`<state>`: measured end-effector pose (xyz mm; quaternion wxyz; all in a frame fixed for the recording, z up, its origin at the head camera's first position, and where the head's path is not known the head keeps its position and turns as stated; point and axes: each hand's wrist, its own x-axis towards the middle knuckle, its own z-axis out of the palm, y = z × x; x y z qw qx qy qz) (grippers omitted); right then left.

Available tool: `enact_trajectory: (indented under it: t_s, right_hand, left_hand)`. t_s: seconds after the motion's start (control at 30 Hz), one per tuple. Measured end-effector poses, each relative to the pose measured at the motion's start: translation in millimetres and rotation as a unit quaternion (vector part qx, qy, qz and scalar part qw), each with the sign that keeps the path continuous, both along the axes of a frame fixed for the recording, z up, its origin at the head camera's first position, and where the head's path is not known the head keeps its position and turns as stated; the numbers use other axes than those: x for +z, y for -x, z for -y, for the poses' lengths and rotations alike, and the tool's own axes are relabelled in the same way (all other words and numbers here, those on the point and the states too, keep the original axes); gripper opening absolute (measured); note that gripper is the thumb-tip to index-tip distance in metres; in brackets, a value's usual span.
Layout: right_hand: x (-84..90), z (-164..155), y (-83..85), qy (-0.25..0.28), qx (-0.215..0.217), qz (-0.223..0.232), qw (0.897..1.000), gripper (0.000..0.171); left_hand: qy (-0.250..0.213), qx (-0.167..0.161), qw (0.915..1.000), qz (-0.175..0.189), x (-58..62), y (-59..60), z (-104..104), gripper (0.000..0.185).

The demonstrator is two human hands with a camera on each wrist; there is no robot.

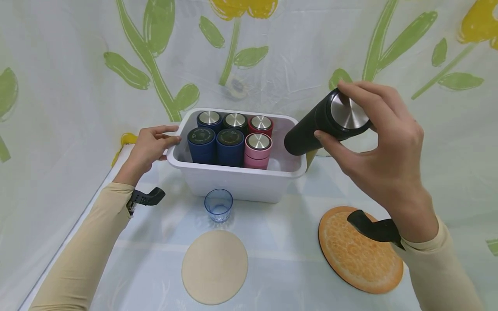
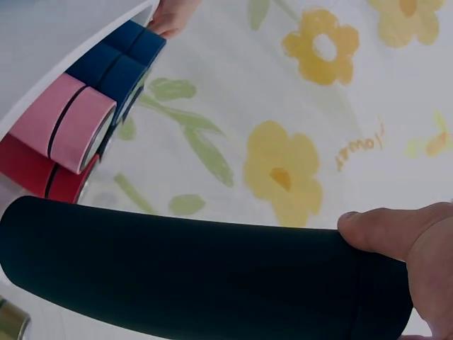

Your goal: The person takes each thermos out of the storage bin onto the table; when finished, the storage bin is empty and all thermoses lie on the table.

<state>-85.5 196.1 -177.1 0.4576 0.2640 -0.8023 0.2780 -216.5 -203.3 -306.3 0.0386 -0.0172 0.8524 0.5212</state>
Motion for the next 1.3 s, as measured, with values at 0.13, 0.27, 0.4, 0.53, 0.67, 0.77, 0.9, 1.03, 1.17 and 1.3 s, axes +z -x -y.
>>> enact_trajectory:
  t_s: [0.13,0.27,0.4,0.53,0.67,0.77,0.9,1.03,1.17,1.3]
  right_hand:
    - [0.7,-7,-2.0,-0.005,-0.009,-0.003,1.000,0.056]
    - [-0.4,-12,-2.4,0.001,-0.013,-0.005,1.000,0.055]
    - [-1.1,-18,-3.6,0.002,-0.028,-0.003,1.000,0.056]
    - [-0.9,-23,-5.2,0.004,-0.041,0.002,0.999,0.056]
    - [-1.3,-28,-5.9,0.008,-0.044,0.005,0.999,0.055]
    - [-1.6,-31,-5.9,0.007,-0.046,0.008,0.999,0.056]
    - [-1.3,-36,-6.2,0.007,-0.048,0.012,0.999,0.056]
    - [-1.1,-42,-6.3,0.005,-0.057,0.016,0.998,0.057]
    - [-1.9,-48,-4.7,0.000,-0.066,0.017,0.998,0.057]
    - [-3.8,-54,-2.3,0.000,-0.071,0.022,0.997,0.060]
  left_hand:
    - [0.003,-0.002,1.0000,0.000,0.3,0.6,0,0.051]
    - [0.005,-0.003,1.0000,0.000,0.9,1.0,0,0.051]
    - [0.004,-0.004,1.0000,-0.002,1.3,1.0,0,0.050]
    - [0.005,-0.006,1.0000,-0.004,0.7,1.0,0,0.050]
    - [0.002,-0.005,1.0000,-0.004,-0.2,1.4,0,0.050]
    - [-0.001,-0.005,1.0000,-0.003,-0.6,1.3,0,0.050]
    - [-0.001,-0.004,1.0000,-0.003,-0.7,0.1,0,0.051]
    - [-0.002,-0.003,1.0000,-0.002,-0.2,-0.9,0,0.051]
    - [-0.003,-0.001,1.0000,-0.003,0.4,-1.2,0,0.050]
    - [-0.003,-0.002,1.0000,-0.005,0.4,-1.5,0,0.050]
